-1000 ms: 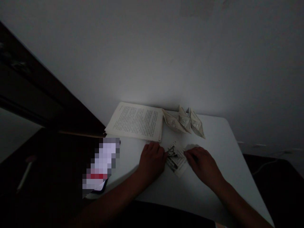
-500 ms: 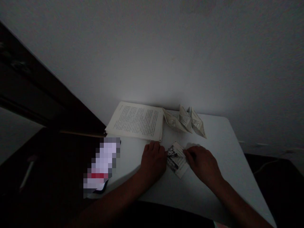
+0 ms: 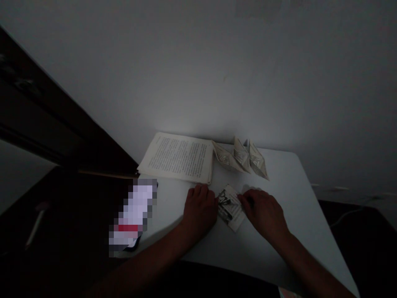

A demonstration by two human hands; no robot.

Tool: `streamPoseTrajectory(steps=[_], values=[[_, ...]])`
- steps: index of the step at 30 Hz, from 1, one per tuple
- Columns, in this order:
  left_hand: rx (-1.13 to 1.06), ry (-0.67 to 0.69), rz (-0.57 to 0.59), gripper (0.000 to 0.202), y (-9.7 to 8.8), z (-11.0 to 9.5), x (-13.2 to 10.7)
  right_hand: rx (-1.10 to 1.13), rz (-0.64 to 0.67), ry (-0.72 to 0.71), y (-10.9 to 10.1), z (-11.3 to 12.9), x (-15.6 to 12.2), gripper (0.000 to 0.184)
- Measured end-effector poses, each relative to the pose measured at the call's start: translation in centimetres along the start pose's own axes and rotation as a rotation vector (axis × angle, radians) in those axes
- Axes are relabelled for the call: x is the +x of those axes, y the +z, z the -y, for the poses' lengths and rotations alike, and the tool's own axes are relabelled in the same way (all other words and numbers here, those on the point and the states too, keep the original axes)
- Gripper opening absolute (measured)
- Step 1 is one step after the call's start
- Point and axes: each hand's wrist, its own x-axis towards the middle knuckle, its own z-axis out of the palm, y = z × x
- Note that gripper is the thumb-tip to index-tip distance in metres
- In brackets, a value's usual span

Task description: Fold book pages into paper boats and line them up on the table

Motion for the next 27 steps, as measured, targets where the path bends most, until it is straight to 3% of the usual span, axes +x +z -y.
streamPoseTrajectory(steps=[27], values=[[-0.026,-0.050,-0.018,0.021,-0.54,0.57,0.01,-0.025,-0.032,0.019,0.25,0.18,0.08,0.029]])
